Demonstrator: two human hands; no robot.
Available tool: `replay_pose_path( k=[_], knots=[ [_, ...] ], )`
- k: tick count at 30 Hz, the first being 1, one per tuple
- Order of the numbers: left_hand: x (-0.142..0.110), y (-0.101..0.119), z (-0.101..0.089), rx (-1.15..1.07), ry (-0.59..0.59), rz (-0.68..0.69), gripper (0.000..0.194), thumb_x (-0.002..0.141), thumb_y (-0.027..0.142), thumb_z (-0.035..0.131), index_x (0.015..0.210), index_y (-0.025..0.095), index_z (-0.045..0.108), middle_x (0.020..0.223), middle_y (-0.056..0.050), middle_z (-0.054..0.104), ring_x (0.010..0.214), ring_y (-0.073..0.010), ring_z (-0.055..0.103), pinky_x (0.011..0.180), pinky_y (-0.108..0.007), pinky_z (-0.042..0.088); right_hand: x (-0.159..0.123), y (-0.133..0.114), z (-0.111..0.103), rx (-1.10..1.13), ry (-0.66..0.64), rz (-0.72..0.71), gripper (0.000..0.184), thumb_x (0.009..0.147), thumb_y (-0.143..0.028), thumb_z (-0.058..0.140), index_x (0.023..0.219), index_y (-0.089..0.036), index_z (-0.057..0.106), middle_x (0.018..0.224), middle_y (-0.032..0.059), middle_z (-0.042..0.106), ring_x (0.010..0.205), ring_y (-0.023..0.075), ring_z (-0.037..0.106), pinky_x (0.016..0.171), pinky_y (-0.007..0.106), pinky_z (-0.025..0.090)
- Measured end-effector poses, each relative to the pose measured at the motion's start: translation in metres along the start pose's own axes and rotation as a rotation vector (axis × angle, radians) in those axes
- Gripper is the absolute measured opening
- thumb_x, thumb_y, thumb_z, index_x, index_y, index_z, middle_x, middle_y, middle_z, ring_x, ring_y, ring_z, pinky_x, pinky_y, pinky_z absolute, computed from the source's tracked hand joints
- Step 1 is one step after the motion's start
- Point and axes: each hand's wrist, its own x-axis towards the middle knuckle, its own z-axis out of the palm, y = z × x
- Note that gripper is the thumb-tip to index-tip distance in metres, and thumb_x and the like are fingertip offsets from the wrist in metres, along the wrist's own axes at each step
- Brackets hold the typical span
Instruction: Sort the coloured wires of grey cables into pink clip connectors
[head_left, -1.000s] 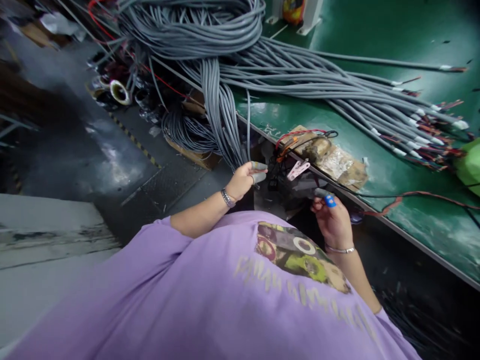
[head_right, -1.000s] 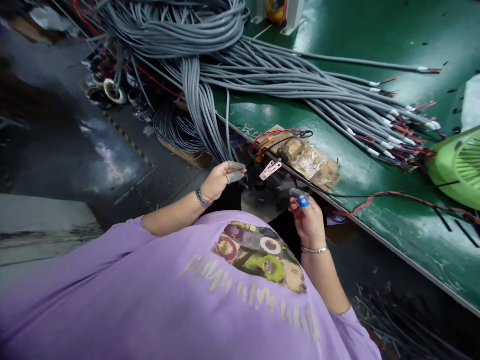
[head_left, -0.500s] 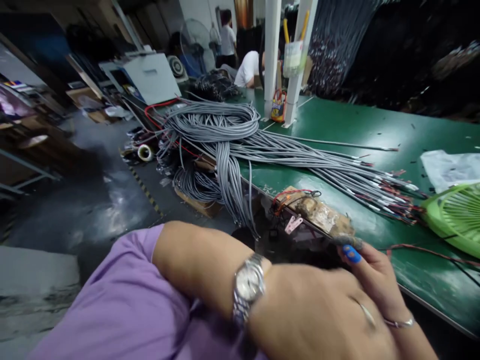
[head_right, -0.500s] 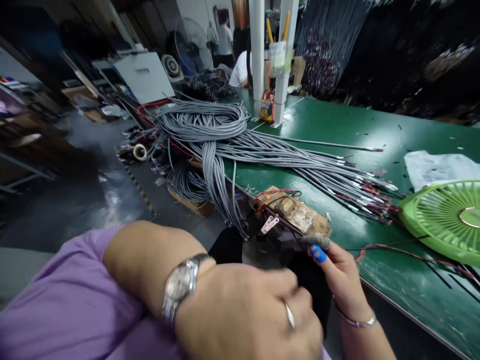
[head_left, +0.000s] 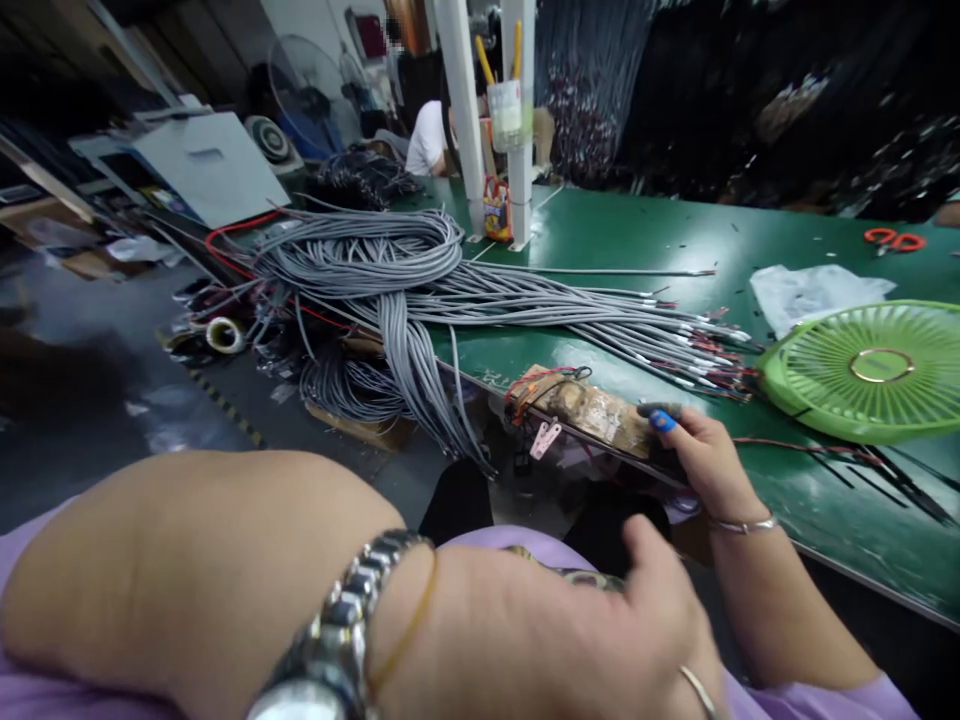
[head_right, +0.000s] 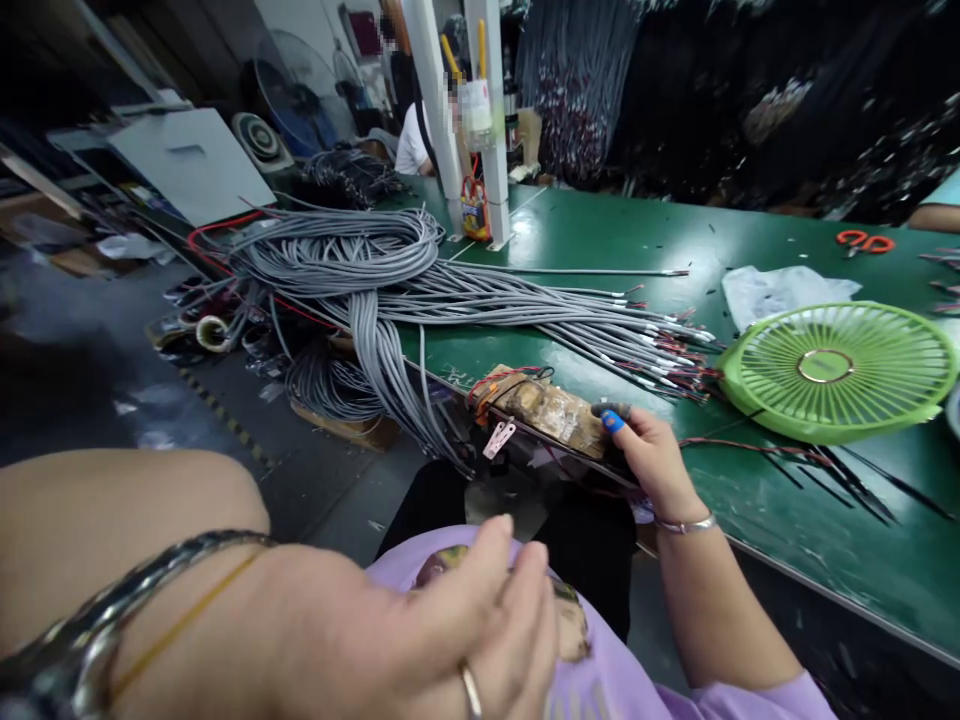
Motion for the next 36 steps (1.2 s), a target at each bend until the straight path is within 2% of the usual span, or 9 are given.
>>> replay_pose_path(
  k=[3, 5, 7, 10, 14, 18, 23, 32, 36],
  knots=[
    [0.008, -0.032, 0.006, -0.115, -0.094, 0.222, 0.029, 0.087, 0.035, 0.044, 0.085, 0.041, 0.072, 0.096, -0.001, 0.073, 0.090, -0.0209, 0.064, 0.071, -0.038, 0.052, 0.001, 0.006, 0.004, -0.009, -0.074, -0.028, 0.034, 0.080, -0.048, 0.064, 0.093, -0.017, 0.075, 0.073, 0.0028, 0.070, 0.064, 0.0166, 0.060, 0.059, 0.028, 0.047],
    [0.008, -0.073, 0.025, -0.018, -0.097, 0.018, 0.026, 0.087, 0.029, 0.045, 0.088, 0.033, 0.070, 0.078, -0.001, 0.070, 0.075, -0.0187, 0.064, 0.073, -0.035, 0.051, 0.002, 0.010, 0.007, -0.081, -0.091, -0.089, 0.037, 0.081, -0.047, 0.062, 0.098, -0.017, 0.075, 0.084, 0.0060, 0.075, 0.076, 0.0212, 0.066, 0.069, 0.033, 0.051],
    [0.004, -0.123, 0.053, 0.155, -0.147, -0.358, 0.026, 0.085, 0.026, 0.047, 0.096, 0.024, 0.070, 0.073, -0.004, 0.068, 0.072, -0.0204, 0.064, 0.072, -0.036, 0.050, 0.004, 0.014, 0.008, -0.147, -0.096, -0.151, 0.036, 0.082, -0.046, 0.061, 0.098, -0.018, 0.076, 0.091, 0.0078, 0.076, 0.085, 0.0247, 0.069, 0.078, 0.037, 0.053],
    [-0.005, -0.198, 0.103, 0.232, -0.238, -0.762, 0.032, 0.085, 0.026, 0.047, 0.108, 0.018, 0.067, 0.094, -0.008, 0.072, 0.086, -0.0225, 0.067, 0.077, -0.035, 0.051, 0.005, 0.017, 0.009, -0.185, -0.102, -0.190, 0.037, 0.084, -0.047, 0.058, 0.099, -0.018, 0.076, 0.096, 0.0093, 0.077, 0.089, 0.0268, 0.070, 0.082, 0.039, 0.054],
    [-0.009, -0.259, 0.163, 0.158, -0.319, -0.997, 0.037, 0.086, 0.024, 0.049, 0.120, 0.016, 0.063, 0.124, -0.012, 0.065, 0.115, -0.0241, 0.060, 0.099, -0.034, 0.046, 0.006, 0.017, 0.008, -0.203, -0.126, -0.198, 0.041, 0.084, -0.049, 0.056, 0.101, -0.017, 0.075, 0.100, 0.0113, 0.077, 0.091, 0.0281, 0.071, 0.085, 0.042, 0.054],
    [-0.002, -0.283, 0.202, 0.131, -0.339, -1.061, 0.047, 0.086, 0.028, 0.052, 0.131, 0.015, 0.056, 0.134, -0.014, 0.059, 0.123, -0.0260, 0.056, 0.105, -0.037, 0.043, 0.007, 0.017, 0.009, -0.198, -0.131, -0.182, 0.042, 0.084, -0.051, 0.055, 0.099, -0.018, 0.075, 0.100, 0.0120, 0.077, 0.094, 0.0297, 0.072, 0.086, 0.043, 0.054],
    [0.005, -0.303, 0.225, 0.099, -0.395, -1.082, 0.049, 0.087, 0.031, 0.054, 0.132, 0.016, 0.054, 0.130, -0.014, 0.062, 0.118, -0.0258, 0.060, 0.102, -0.036, 0.045, 0.009, 0.017, 0.009, -0.192, -0.151, -0.174, 0.041, 0.085, -0.050, 0.055, 0.100, -0.018, 0.075, 0.103, 0.0124, 0.076, 0.095, 0.0292, 0.071, 0.086, 0.042, 0.054],
    [0.004, -0.311, 0.227, 0.147, -0.388, -0.931, 0.045, 0.086, 0.025, 0.050, 0.128, 0.012, 0.056, 0.127, -0.018, 0.061, 0.105, -0.0259, 0.065, 0.091, -0.033, 0.048, 0.003, 0.002, 0.014, -0.199, -0.131, -0.238, 0.029, 0.090, -0.037, 0.052, 0.094, -0.018, 0.074, 0.090, 0.0074, 0.075, 0.082, 0.0219, 0.068, 0.078, 0.034, 0.052],
    [0.000, -0.298, 0.217, 0.201, -0.329, -0.845, 0.037, 0.083, 0.024, 0.053, 0.117, 0.011, 0.060, 0.100, -0.012, 0.070, 0.084, -0.0212, 0.064, 0.078, -0.030, 0.047, 0.003, 0.001, 0.016, -0.213, -0.117, -0.228, 0.025, 0.089, -0.035, 0.055, 0.090, -0.019, 0.074, 0.088, 0.0067, 0.075, 0.081, 0.0215, 0.067, 0.076, 0.034, 0.051]
  ],
)
